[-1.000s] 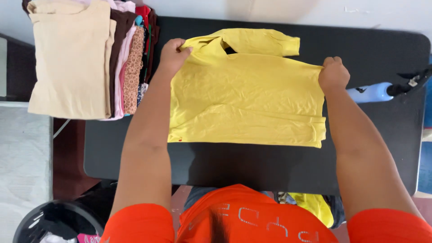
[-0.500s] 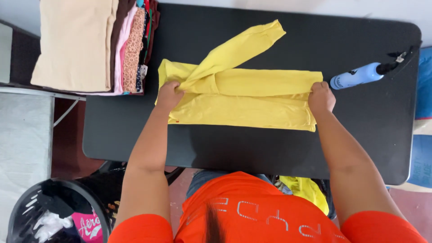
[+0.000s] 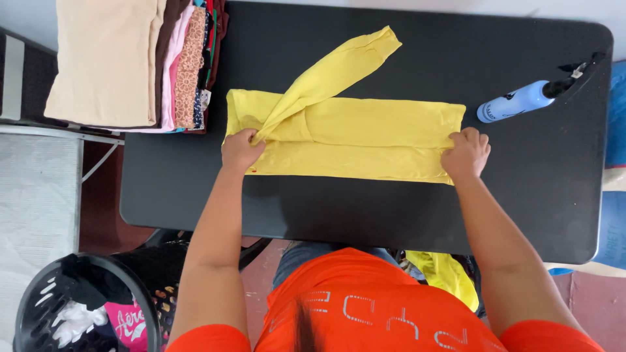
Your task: The person folds a yellow t-shirt and a pink t-shirt on a black table. They use a spray bottle to mist the shirts before folding them and then place the folded shirts on a stack.
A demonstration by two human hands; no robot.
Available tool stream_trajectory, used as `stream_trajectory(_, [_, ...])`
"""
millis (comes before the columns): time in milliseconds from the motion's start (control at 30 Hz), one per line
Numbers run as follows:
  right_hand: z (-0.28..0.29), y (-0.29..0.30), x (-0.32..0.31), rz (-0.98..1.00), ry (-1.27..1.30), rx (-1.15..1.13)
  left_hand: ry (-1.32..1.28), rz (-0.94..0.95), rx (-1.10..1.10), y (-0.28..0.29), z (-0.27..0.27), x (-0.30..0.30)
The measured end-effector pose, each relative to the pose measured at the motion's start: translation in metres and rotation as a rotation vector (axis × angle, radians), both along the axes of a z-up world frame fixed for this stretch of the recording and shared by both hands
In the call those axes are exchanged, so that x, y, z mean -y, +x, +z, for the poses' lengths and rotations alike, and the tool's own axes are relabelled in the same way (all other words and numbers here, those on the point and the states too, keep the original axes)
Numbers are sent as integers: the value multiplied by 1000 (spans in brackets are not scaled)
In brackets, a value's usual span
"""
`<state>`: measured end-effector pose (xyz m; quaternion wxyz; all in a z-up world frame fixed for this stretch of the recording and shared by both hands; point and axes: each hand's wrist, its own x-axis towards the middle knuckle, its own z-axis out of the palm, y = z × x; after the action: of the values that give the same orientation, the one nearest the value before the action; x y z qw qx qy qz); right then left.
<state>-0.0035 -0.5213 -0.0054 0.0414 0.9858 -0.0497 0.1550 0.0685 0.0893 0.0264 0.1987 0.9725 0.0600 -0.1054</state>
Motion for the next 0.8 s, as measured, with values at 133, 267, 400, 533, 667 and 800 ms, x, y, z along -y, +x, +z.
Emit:
stream_trajectory(133, [-2, 29, -73, 47, -62, 170, 207, 80, 251, 9, -12, 21])
stream_trajectory(267, [25, 61, -205, 279, 239, 131, 215, 22, 876, 42, -17, 45])
stream_trajectory(400, [44, 73, -308, 279, 233, -383, 244, -41, 100, 52, -7, 69])
stream_trajectory(533, [27, 80, -315, 263, 285, -543, 267, -77, -67, 35, 14, 72])
stream_trajectory(667, [30, 74, -248, 221, 254, -444, 230, -51, -200, 28, 31, 69])
stream_trajectory(800, [29, 60, -135, -14, 214, -267, 247, -66, -218, 42, 5, 55])
